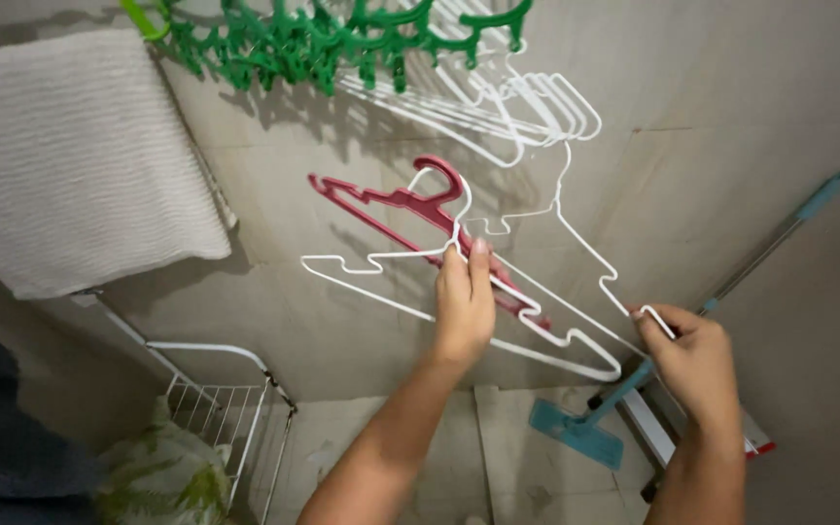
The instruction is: The person organizes a collection of white, green, and red plastic hangers on a wall-mounted rack in a bathroom. They remove hangers from a pile, separate them by color, and hang them on the rack. The person also adjusts towels hanging on a nearby drying rack.
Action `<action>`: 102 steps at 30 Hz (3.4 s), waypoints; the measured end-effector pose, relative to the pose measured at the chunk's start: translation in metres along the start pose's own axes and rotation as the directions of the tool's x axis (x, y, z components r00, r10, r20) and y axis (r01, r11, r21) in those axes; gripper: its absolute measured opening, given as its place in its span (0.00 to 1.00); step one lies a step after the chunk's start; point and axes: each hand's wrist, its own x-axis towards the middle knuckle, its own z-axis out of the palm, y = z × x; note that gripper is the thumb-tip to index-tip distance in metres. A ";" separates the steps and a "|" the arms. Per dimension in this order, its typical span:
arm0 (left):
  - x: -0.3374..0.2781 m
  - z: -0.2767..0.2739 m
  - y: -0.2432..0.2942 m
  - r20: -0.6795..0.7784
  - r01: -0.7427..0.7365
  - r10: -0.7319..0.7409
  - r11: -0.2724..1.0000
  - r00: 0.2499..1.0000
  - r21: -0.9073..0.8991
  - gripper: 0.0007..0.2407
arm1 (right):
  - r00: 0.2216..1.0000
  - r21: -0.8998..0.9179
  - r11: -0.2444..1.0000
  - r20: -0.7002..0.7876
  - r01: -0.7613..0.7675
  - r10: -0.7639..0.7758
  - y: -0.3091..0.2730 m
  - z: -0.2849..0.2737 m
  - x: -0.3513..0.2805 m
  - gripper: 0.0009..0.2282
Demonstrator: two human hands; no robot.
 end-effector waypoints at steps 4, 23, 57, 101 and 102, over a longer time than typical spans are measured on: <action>0.015 0.017 0.019 -0.023 -0.191 0.196 0.970 0.980 0.152 0.14 | 0.994 -0.072 0.994 -0.068 0.084 -0.089 -0.012 -0.023 0.020 0.11; 0.061 0.056 0.059 -0.155 -0.287 0.361 0.887 0.920 0.362 0.15 | 0.932 0.064 0.931 -0.067 0.360 -0.356 -0.071 -0.045 0.141 0.10; 0.064 0.046 0.054 -0.170 -0.024 0.056 0.982 0.984 0.186 0.16 | 0.796 0.350 0.763 0.072 0.544 -0.601 -0.164 0.053 0.200 0.11; -0.076 -0.030 -0.026 0.364 0.180 -0.137 0.980 0.921 -0.087 0.14 | 0.803 0.569 0.729 0.595 -0.381 -0.045 0.017 0.057 -0.095 0.16; -0.077 -0.031 -0.034 0.371 0.127 -0.094 0.990 0.924 -0.065 0.15 | 0.810 0.584 0.732 0.581 -0.350 -0.076 0.019 0.059 -0.093 0.15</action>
